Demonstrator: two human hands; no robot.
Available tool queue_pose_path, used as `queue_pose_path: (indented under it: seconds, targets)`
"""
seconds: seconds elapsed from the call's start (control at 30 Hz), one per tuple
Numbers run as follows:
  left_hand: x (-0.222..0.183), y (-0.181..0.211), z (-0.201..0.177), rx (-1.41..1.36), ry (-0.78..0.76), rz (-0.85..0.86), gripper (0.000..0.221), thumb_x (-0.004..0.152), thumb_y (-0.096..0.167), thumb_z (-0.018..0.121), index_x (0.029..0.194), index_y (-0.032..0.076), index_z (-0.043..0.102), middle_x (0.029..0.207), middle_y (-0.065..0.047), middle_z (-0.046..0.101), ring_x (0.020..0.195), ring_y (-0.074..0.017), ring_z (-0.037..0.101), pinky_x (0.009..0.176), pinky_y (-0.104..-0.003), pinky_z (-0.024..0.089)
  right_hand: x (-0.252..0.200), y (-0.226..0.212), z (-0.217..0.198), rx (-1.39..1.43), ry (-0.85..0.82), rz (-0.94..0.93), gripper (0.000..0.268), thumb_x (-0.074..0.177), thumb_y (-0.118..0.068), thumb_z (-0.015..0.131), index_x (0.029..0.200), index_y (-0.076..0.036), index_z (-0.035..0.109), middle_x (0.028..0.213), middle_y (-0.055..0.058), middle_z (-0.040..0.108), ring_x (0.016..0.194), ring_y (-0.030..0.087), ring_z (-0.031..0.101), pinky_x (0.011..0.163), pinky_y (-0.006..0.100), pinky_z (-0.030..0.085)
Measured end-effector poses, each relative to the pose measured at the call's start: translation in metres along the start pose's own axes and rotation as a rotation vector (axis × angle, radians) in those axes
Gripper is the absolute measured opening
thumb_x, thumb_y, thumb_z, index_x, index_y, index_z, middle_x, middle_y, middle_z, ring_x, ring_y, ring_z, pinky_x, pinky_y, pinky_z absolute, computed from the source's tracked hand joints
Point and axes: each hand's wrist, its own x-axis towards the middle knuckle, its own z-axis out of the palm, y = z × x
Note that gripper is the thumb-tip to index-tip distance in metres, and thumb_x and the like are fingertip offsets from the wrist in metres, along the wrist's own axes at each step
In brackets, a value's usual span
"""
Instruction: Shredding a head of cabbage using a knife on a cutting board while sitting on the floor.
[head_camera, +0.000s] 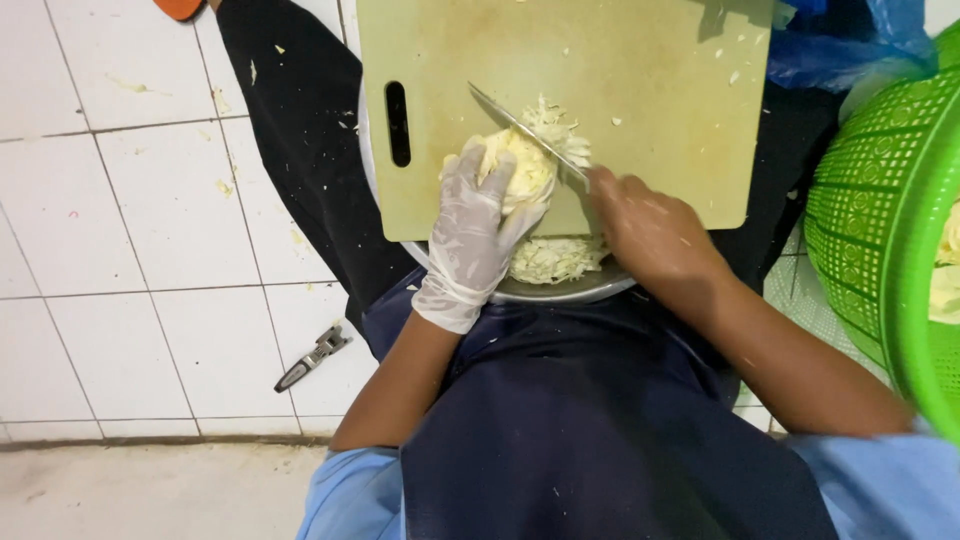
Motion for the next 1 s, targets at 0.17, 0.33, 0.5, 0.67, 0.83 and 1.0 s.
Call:
queue_pose_path:
  seconds: [0.17,0.33,0.5,0.67,0.83,1.0]
  targets:
    - [0.002,-0.004,0.005,-0.032,0.054,-0.026,0.052,0.080,0.044,0.076,0.116,0.010,0.061,0.126,-0.025,0.049,0.123,-0.0497,0.044,0.107,-0.057,0.031,-0.039,-0.003,0.013,-0.667,0.438,-0.139,0.017,0.088,-0.025,0.049,0.105,-0.024,0.050,0.073,-0.009,0.047,0.052,0.010,0.058,0.048,0.022,0.047]
    - [-0.006,-0.009,0.013,0.036,0.097,-0.017,0.050,0.078,0.044,0.077,0.111,0.010,0.061,0.127,-0.022,0.050,0.123,-0.0463,0.045,0.107,-0.052,0.035,0.002,-0.008,0.030,-0.364,0.367,-0.097,0.026,0.092,-0.017,0.047,0.117,-0.017,0.051,0.073,0.000,0.050,0.052,0.021,0.063,0.046,0.033,0.052]
    - [-0.004,-0.019,0.017,-0.051,0.132,-0.064,0.051,0.073,0.047,0.080,0.104,0.012,0.062,0.123,-0.019,0.053,0.119,-0.0434,0.050,0.105,-0.051,0.039,-0.022,-0.007,0.005,-0.280,0.409,-0.162,0.026,0.095,-0.018,0.045,0.121,-0.015,0.050,0.075,0.004,0.052,0.056,0.030,0.063,0.050,0.041,0.053]
    - [-0.004,-0.016,0.012,-0.062,0.114,-0.048,0.046,0.078,0.042,0.078,0.108,0.013,0.061,0.125,-0.019,0.051,0.121,-0.0434,0.048,0.105,-0.051,0.039,-0.013,0.003,0.035,-0.385,0.340,-0.094,0.026,0.091,-0.020,0.045,0.117,-0.019,0.048,0.075,0.000,0.050,0.055,0.023,0.061,0.050,0.035,0.051]
    - [-0.013,-0.013,0.001,-0.030,0.064,-0.034,0.049,0.080,0.040,0.077,0.115,0.012,0.060,0.129,-0.021,0.048,0.123,-0.0455,0.046,0.104,-0.051,0.040,-0.005,-0.003,0.024,-0.058,0.129,-0.027,0.033,0.094,-0.021,0.044,0.126,-0.011,0.045,0.083,0.014,0.058,0.069,0.040,0.067,0.058,0.052,0.054]
    - [-0.010,-0.012,0.002,-0.107,0.099,-0.077,0.039,0.079,0.037,0.077,0.105,0.013,0.062,0.121,-0.019,0.051,0.113,-0.0467,0.051,0.094,-0.052,0.047,-0.052,-0.010,0.014,-0.611,0.467,-0.156,0.017,0.093,-0.027,0.047,0.109,-0.023,0.051,0.069,-0.008,0.045,0.047,0.011,0.056,0.044,0.023,0.047]
